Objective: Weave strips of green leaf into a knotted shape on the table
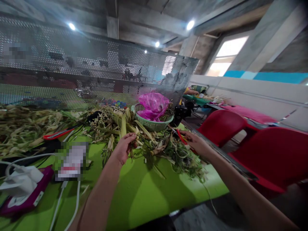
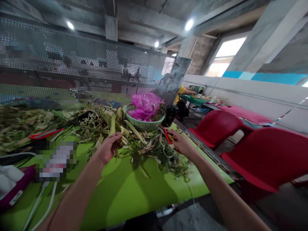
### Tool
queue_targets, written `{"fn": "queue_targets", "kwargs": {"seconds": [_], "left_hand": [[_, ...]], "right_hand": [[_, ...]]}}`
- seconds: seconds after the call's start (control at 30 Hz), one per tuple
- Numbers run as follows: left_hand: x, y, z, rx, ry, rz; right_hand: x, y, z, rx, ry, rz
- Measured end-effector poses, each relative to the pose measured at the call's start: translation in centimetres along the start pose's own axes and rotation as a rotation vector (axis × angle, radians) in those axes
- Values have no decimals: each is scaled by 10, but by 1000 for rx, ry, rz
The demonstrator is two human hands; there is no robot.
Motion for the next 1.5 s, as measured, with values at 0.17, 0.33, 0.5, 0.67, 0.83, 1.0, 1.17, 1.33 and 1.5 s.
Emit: {"fn": "queue_targets", "kwargs": {"seconds": [0.17, 0.33, 0.5, 0.67, 0.83, 1.0, 1.17, 1.33, 1.5], "left_hand": [[0, 0, 1, -1, -11, 9], [-1, -1, 0, -18, -17, 12], [-1, -1, 1, -31, -35, 21], [-1, -3, 2, -51, -49, 61], [0, -4, 3, -60, -32, 50], [0, -6, 4, -55, -33, 40], [-2, -9, 5, -92, -37, 6], [-5, -10, 6, -104, -12, -40], [-5, -11, 5, -115, -15, -41]], "right_hand": [[-24, -12, 16, -76, -118, -537], [-49, -42, 47, -302, -145, -853], [-74, -73, 70, -425, -152, -1059], [-92, -82, 75, -449, -153, -1035], [-84, -86, 76, -449, -244, -1060], [-84, -87, 77, -425, -304, -1075], [-97, -94, 75, -426, -298, -1116], [-106, -104, 70, -432, -240, -1177], [-104, -111, 69, -428, -275, -1189]]}}
Point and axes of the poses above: each hand's wrist, its own z-axis away from the middle knuckle, its own y-axis out of the back of the hand, x = y × z, the point moved 5 cm from there along -z, towards the middle knuckle, and after that the axes turned 10 degrees about y, right-handed, at the moved point
